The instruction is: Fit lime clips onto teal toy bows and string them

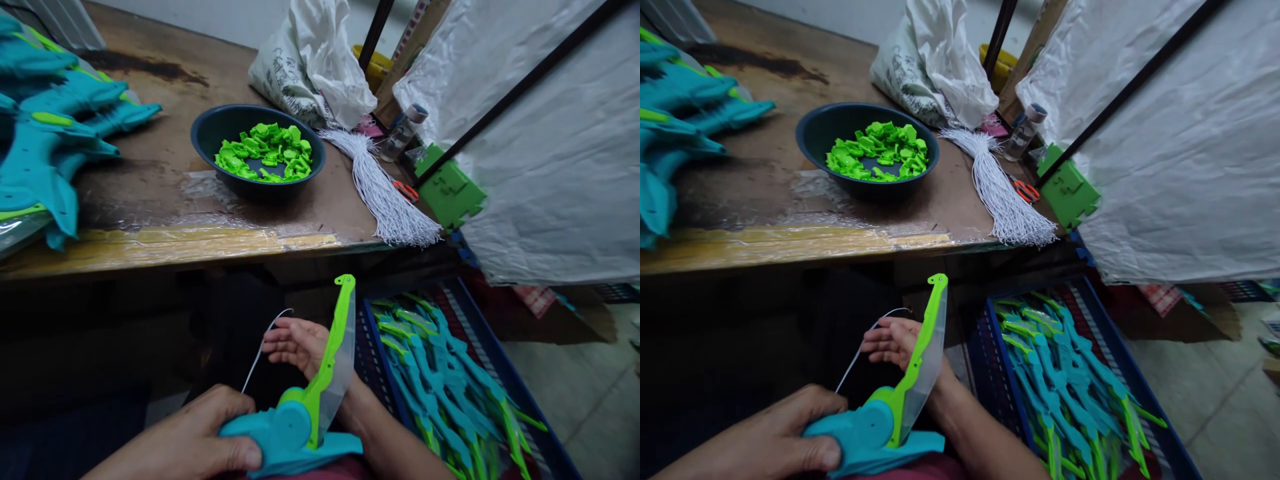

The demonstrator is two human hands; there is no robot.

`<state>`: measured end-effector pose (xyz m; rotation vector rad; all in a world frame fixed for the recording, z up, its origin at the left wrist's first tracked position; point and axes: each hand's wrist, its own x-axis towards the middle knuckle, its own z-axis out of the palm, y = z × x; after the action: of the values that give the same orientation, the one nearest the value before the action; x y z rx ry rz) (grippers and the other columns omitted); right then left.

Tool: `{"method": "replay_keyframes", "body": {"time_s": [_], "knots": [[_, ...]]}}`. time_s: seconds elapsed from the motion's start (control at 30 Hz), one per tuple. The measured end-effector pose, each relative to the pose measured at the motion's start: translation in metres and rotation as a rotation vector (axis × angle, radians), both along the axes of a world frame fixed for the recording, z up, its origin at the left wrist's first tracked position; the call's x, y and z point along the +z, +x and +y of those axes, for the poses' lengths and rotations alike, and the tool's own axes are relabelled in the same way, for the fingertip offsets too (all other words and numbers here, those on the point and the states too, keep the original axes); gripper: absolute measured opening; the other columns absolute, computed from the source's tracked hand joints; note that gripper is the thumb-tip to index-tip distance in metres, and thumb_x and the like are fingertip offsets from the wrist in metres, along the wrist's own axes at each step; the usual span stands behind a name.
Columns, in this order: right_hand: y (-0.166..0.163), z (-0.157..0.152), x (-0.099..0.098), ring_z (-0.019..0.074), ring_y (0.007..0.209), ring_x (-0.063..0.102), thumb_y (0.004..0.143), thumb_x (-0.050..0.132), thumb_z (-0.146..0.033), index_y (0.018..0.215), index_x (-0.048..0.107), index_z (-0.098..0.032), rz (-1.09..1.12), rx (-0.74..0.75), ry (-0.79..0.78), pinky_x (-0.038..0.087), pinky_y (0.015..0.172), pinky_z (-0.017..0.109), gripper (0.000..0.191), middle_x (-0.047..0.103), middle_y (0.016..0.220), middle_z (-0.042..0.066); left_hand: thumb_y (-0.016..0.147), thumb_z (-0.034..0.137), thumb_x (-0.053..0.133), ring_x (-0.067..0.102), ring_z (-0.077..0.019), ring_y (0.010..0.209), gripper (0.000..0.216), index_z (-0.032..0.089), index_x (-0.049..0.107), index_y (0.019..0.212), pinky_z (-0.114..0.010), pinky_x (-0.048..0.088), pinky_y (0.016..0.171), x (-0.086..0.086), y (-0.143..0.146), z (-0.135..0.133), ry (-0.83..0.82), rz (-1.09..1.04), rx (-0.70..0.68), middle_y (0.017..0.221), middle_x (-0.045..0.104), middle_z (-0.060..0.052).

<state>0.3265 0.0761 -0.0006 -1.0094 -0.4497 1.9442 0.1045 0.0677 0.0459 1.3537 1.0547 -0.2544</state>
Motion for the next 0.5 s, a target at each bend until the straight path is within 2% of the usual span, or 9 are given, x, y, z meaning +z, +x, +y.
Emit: {"method": "replay_keyframes", "body": {"time_s": [0.07, 0.13, 0.23, 0.3, 0.33, 0.4, 0.47, 0.5], "knots": [[0.006, 0.011, 0.004, 0.0222, 0.096, 0.074, 0.072, 0.082, -0.062, 0.113, 0.062, -0.016, -0.034, 0.003, 0.019, 0.058, 0.083, 0.035, 0.064, 0.074, 0.103, 0.009, 0.071, 0.07, 0.071, 0.06, -0.0346, 0.107, 0.063, 0.023, 0.075, 0.113, -0.038, 0.048, 0.091, -0.005, -0.004, -0.004, -0.017, 0.01, -0.015, 0.115, 0.07, -0.009], [0.01, 0.015, 0.009, 0.02, 0.088, 0.074, 0.072, 0.08, -0.066, 0.105, 0.063, -0.017, -0.115, 0.055, 0.04, 0.058, 0.076, 0.031, 0.062, 0.073, 0.091, 0.004, 0.072, 0.068, 0.072, 0.059, -0.0353, 0.11, 0.063, 0.023, 0.074, 0.116, -0.041, 0.046, 0.095, -0.007, -0.008, -0.009, -0.017, 0.026, 0.0, 0.119, 0.069, -0.01], [0.01, 0.007, 0.013, 0.0147, 0.058, 0.068, 0.073, 0.078, -0.068, 0.079, 0.065, -0.014, -0.198, 0.26, 0.038, 0.049, 0.053, 0.022, 0.055, 0.066, 0.061, 0.0, 0.073, 0.064, 0.073, 0.059, -0.0351, 0.111, 0.059, 0.024, 0.074, 0.116, -0.041, 0.046, 0.096, -0.004, -0.01, -0.015, 0.001, 0.034, 0.031, 0.119, 0.07, -0.01], [0.005, -0.005, 0.012, 0.0126, 0.049, 0.062, 0.075, 0.077, -0.066, 0.069, 0.067, -0.012, -0.198, 0.409, 0.016, 0.044, 0.048, 0.021, 0.055, 0.065, 0.056, 0.003, 0.072, 0.063, 0.074, 0.059, -0.0348, 0.111, 0.057, 0.024, 0.075, 0.115, -0.04, 0.047, 0.096, 0.001, -0.009, -0.017, -0.002, 0.037, 0.04, 0.118, 0.07, -0.009], [0.0, -0.011, 0.011, 0.0126, 0.052, 0.063, 0.076, 0.076, -0.067, 0.071, 0.069, -0.011, -0.201, 0.457, 0.008, 0.045, 0.05, 0.022, 0.056, 0.068, 0.06, 0.005, 0.072, 0.062, 0.075, 0.059, -0.0346, 0.111, 0.056, 0.025, 0.075, 0.114, -0.04, 0.047, 0.096, 0.003, -0.008, -0.017, -0.012, 0.038, 0.042, 0.118, 0.07, -0.008], [-0.011, -0.02, 0.01, 0.0148, 0.066, 0.069, 0.075, 0.074, -0.07, 0.085, 0.073, -0.012, -0.185, 0.427, -0.003, 0.051, 0.061, 0.025, 0.059, 0.074, 0.079, 0.008, 0.071, 0.06, 0.077, 0.059, -0.0346, 0.113, 0.056, 0.026, 0.075, 0.115, -0.04, 0.046, 0.098, 0.006, -0.006, -0.017, -0.029, 0.043, 0.049, 0.119, 0.07, -0.007], [-0.021, -0.02, 0.009, 0.0181, 0.079, 0.072, 0.075, 0.074, -0.07, 0.099, 0.072, -0.014, -0.114, 0.252, -0.019, 0.055, 0.072, 0.03, 0.061, 0.075, 0.094, 0.01, 0.072, 0.058, 0.077, 0.059, -0.0348, 0.114, 0.054, 0.027, 0.075, 0.116, -0.041, 0.046, 0.1, 0.006, -0.005, -0.017, -0.037, 0.039, 0.052, 0.121, 0.07, -0.007], [-0.023, -0.017, 0.009, 0.019, 0.079, 0.072, 0.075, 0.077, -0.067, 0.102, 0.071, -0.014, -0.067, 0.138, -0.029, 0.056, 0.074, 0.032, 0.059, 0.074, 0.094, 0.01, 0.073, 0.057, 0.076, 0.059, -0.0348, 0.114, 0.052, 0.027, 0.075, 0.116, -0.041, 0.046, 0.1, 0.006, -0.006, -0.017, -0.044, 0.037, 0.052, 0.121, 0.07, -0.007]]}}
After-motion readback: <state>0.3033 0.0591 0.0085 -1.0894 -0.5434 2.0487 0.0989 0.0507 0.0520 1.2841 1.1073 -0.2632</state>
